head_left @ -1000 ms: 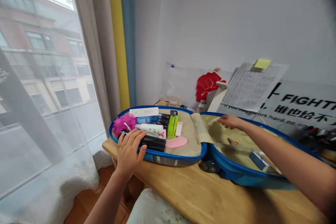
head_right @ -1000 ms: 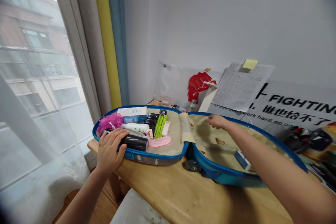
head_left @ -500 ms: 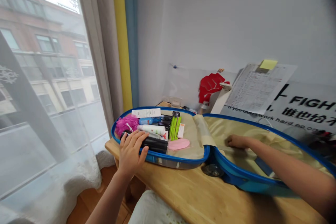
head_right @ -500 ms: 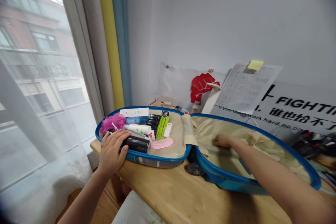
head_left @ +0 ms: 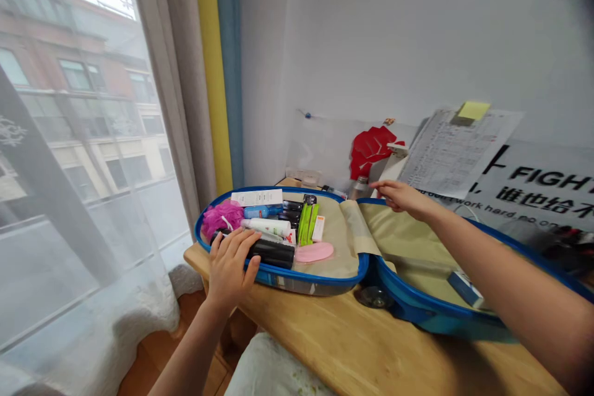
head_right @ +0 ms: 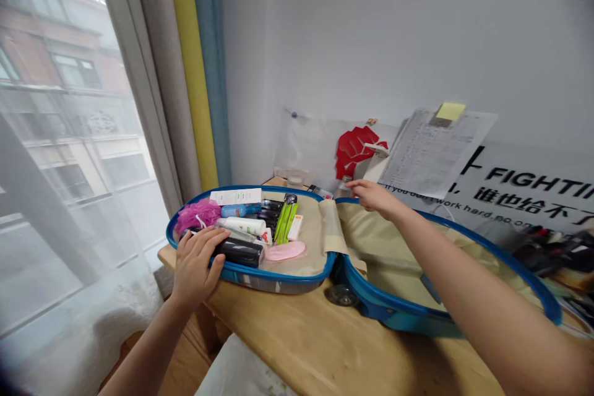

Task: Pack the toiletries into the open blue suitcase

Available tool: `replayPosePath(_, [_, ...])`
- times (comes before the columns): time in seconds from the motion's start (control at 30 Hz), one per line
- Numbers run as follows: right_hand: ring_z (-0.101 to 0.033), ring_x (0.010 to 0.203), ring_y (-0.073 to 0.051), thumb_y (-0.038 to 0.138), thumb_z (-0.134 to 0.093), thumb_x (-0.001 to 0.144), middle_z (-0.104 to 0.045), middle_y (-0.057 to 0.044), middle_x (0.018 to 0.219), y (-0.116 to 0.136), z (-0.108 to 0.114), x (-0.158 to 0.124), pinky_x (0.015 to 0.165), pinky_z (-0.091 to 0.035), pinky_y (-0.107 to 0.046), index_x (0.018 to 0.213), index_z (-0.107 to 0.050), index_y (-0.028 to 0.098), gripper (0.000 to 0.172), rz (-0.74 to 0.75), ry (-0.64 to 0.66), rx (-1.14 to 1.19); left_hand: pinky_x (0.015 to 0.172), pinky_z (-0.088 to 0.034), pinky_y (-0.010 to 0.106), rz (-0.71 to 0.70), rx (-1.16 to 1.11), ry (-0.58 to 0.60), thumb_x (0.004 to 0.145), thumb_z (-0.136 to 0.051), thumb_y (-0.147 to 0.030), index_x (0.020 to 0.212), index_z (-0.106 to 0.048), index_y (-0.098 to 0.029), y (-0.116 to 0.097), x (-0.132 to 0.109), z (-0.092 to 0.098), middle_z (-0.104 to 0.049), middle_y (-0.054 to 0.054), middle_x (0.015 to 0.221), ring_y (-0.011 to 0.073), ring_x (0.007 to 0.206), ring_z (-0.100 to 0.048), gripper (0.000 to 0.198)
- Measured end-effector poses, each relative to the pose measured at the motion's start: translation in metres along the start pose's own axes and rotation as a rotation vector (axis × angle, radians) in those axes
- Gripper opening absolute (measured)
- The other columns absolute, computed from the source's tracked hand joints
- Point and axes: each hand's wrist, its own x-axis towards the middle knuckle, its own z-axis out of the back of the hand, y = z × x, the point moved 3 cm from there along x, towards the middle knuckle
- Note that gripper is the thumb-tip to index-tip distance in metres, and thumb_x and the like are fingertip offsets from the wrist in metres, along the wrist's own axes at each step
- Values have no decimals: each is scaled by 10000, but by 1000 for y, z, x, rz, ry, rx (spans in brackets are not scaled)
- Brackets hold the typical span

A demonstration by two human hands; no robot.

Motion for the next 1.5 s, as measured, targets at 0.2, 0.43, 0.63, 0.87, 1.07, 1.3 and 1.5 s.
replayPosePath(0.2, [-348, 447, -22, 392, -504, 884, -675, -1, 806, 79, -72, -11, 424, -305, -183, 1062, -630, 189, 298, 180, 395, 87, 1081, -200, 442, -17, 23, 2, 929, -358, -338, 1181, -594, -207, 1, 0, 0, -653, 67, 1184, 253, 1161, -523, 370])
replayPosePath(0.43, [-588, 717, -95, 338, -569, 851, -669, -17, 800, 91, -122, -19, 686, -467, -251, 1028, -646, 149, 271, 350, 578, 14, 1080, -208, 435, -31, 35, -20, 927, -351, -334, 1168, -597, -199, 2, -1, -1, -655, 74, 1177, 252, 1148, -531, 370])
replayPosePath(0.63, [-619, 837, -134, 394, -563, 869, -668, -53, 1002, 81, -131, -36, 777, -497, -326, 1084, -625, 155, 327, 438, 658, -144, 1084, -208, 442, -28, 41, -16, 914, -368, -333, 1173, -597, -199, 3, -2, -2, -650, 79, 1184, 256, 1150, -529, 371])
replayPosePath(0.87, [-617, 893, -145, 363, -574, 875, -651, -41, 1014, 82, -135, -51, 819, -506, -361, 1041, -621, 148, 276, 490, 712, -348, 1073, -217, 444, -44, 59, -25, 915, -361, -317, 1166, -594, -194, 2, 0, 0, -656, 85, 1160, 259, 1132, -531, 364])
replayPosePath(1.07, [-616, 843, -134, 400, -541, 892, -646, -29, 953, 83, -139, -54, 768, -517, -334, 983, -622, 140, 287, 477, 681, -495, 1062, -229, 448, -31, 45, -14, 915, -353, -332, 1162, -598, -199, 2, 0, 0, -655, 87, 1160, 264, 1138, -529, 372])
replayPosePath(1.3, [-616, 889, -139, 388, -533, 899, -647, -42, 1006, 87, -143, -58, 808, -513, -353, 1008, -621, 148, 278, 499, 665, -570, 1061, -232, 445, -31, 46, -22, 917, -352, -333, 1149, -601, -198, 0, 1, 2, -656, 89, 1153, 262, 1131, -532, 367])
replayPosePath(1.5, [-611, 930, -149, 373, -540, 897, -639, -49, 1049, 86, -142, -57, 838, -508, -372, 1035, -617, 152, 272, 516, 672, -561, 1068, -227, 442, -32, 47, -22, 922, -350, -335, 1159, -591, -202, 1, 0, 1, -651, 86, 1165, 255, 1136, -531, 363])
